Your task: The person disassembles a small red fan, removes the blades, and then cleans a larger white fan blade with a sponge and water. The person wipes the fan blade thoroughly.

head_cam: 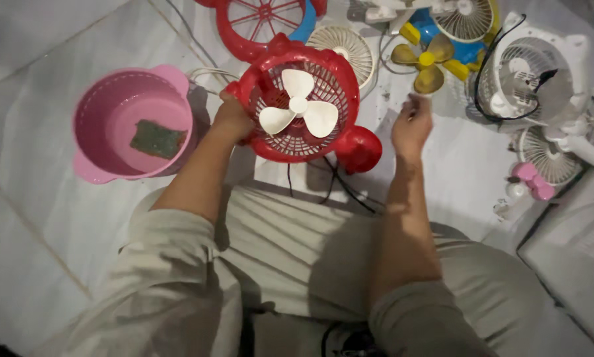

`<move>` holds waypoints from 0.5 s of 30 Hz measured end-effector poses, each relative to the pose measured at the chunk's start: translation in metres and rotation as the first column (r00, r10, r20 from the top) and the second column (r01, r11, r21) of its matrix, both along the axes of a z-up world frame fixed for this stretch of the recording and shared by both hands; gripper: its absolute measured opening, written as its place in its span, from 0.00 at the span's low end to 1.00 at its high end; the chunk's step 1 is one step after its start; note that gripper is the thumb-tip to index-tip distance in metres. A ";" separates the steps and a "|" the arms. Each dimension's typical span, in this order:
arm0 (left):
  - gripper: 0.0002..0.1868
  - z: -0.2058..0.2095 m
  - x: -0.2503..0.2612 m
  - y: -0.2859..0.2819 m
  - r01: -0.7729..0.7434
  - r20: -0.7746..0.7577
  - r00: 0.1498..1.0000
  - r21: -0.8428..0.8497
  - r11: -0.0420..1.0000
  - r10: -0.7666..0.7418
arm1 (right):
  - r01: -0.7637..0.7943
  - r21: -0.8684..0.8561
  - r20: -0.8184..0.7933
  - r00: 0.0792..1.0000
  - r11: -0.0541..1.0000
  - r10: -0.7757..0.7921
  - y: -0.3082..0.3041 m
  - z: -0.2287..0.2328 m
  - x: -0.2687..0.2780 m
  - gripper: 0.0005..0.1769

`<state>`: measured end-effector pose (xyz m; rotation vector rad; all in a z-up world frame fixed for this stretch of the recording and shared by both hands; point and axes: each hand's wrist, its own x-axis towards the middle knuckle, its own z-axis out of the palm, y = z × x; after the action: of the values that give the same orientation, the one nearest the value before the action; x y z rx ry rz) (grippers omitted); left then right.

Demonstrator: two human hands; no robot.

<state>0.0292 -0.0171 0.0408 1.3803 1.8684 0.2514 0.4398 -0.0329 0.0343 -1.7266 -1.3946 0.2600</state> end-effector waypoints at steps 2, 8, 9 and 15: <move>0.43 0.009 -0.002 0.002 0.081 -0.127 0.989 0.018 0.997 -0.078 | -0.114 0.113 -0.091 0.988 0.987 0.125 0.002 0.040 -0.019 0.16; 0.24 0.026 0.000 0.020 0.330 -0.545 0.833 0.342 0.880 -0.101 | -0.574 -0.441 0.315 0.621 0.690 0.717 0.010 0.081 -0.157 0.37; 0.30 0.027 0.002 0.026 0.380 -0.547 0.830 0.412 0.828 -0.108 | -0.529 -0.521 0.346 0.587 0.670 0.732 0.012 0.082 -0.171 0.40; 0.58 0.017 0.014 0.067 0.418 -0.381 0.878 0.313 0.853 -0.291 | -0.421 -0.602 0.449 0.524 0.678 0.724 0.026 0.064 -0.197 0.31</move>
<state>0.0436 0.0501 0.0577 2.1269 1.8258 0.2211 0.2427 -0.0072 0.0987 -1.6730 -2.6619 0.3582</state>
